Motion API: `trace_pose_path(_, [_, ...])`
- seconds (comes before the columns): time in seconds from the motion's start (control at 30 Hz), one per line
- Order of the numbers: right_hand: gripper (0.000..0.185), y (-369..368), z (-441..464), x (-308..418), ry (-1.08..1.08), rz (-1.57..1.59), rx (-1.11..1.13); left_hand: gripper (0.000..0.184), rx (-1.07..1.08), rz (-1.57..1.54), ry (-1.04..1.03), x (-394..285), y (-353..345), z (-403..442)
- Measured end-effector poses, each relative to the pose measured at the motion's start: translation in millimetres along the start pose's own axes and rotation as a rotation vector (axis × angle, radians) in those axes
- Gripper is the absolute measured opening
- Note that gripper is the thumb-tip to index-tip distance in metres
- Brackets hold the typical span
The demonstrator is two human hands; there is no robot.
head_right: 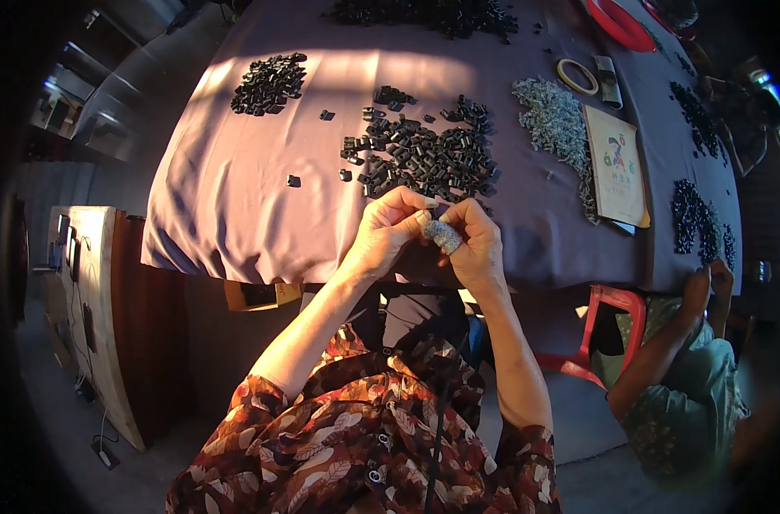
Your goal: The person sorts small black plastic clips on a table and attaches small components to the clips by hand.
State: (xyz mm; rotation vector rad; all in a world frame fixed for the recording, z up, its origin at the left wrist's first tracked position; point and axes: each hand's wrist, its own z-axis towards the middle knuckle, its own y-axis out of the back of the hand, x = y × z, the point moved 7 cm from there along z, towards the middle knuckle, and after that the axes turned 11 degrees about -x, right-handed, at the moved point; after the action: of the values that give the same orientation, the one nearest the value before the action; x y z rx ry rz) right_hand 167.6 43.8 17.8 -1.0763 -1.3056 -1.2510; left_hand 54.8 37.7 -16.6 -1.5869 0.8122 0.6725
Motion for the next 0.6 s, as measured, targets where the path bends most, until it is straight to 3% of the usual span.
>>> trace_pose_path(0.13, [0.018,0.1,6.4,3.4,0.073,-0.054,0.03,0.008,0.049,-0.085,0.006,2.2,2.5,1.5])
trace_pose_path(0.33, [0.017,-10.2,7.9,5.0,-0.047,0.026,0.141,0.02,0.047,-0.238,-0.039,-5.1,-1.8,2.9])
trace_pose_path(0.6, [0.021,-12.4,7.3,6.8,0.157,-0.096,0.143,0.023,0.039,-0.279,-0.007,-1.7,-1.0,4.7])
